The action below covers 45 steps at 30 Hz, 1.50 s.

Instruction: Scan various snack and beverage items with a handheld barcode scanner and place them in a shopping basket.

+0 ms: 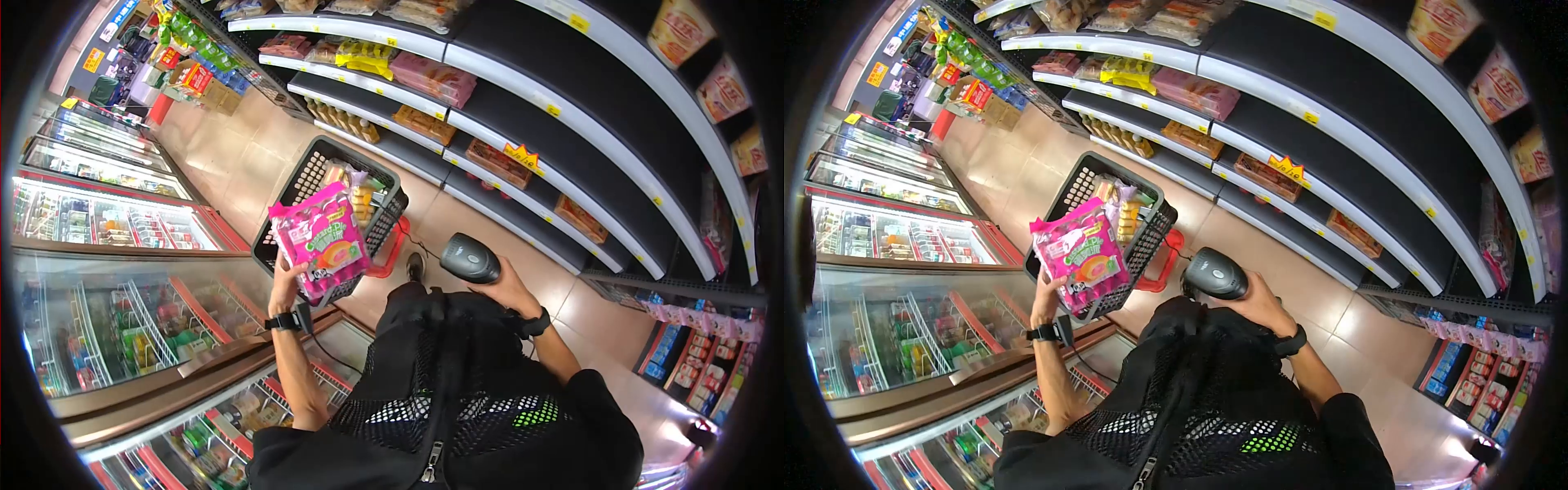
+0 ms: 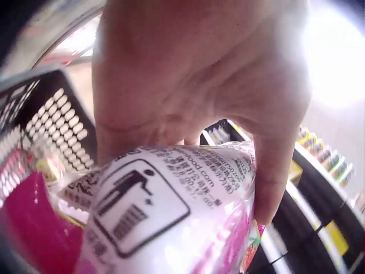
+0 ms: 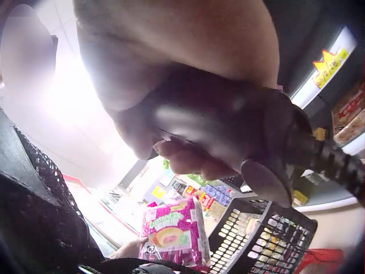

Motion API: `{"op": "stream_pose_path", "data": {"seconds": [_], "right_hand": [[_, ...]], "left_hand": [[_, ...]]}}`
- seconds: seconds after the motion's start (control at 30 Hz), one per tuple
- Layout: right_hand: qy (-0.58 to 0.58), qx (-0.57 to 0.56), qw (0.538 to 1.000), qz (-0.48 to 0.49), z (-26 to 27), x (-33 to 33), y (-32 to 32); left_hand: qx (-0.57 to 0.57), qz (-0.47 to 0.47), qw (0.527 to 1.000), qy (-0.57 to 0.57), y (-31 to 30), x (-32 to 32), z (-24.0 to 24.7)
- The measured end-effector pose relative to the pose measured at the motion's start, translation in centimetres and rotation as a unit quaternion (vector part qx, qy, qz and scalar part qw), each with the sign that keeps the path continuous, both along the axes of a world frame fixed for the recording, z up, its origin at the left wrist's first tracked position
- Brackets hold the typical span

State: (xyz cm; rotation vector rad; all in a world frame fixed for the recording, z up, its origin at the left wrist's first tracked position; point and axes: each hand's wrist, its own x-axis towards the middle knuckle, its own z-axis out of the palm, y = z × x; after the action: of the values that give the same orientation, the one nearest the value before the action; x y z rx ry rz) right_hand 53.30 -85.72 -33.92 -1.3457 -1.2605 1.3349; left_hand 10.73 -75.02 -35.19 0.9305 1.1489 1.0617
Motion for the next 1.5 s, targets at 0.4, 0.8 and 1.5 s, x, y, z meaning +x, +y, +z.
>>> {"op": "stream_pose_path", "data": {"seconds": [0.4,0.8,1.5], "right_hand": [[-0.046,-0.061,0.994,-0.082,0.8,-8.3,1.4],[-0.100,-0.094,0.984,-0.117,0.8,-10.3,0.8],[-0.147,-0.051,0.985,-0.078,0.6,-10.4,0.9]], "left_hand": [[0.080,-0.346,0.679,0.642,9.4,-9.0,-18.8],[-0.028,-0.447,0.676,0.585,8.1,-9.5,-19.8],[0.059,-0.276,0.796,0.535,7.7,-2.6,-21.7]]}}
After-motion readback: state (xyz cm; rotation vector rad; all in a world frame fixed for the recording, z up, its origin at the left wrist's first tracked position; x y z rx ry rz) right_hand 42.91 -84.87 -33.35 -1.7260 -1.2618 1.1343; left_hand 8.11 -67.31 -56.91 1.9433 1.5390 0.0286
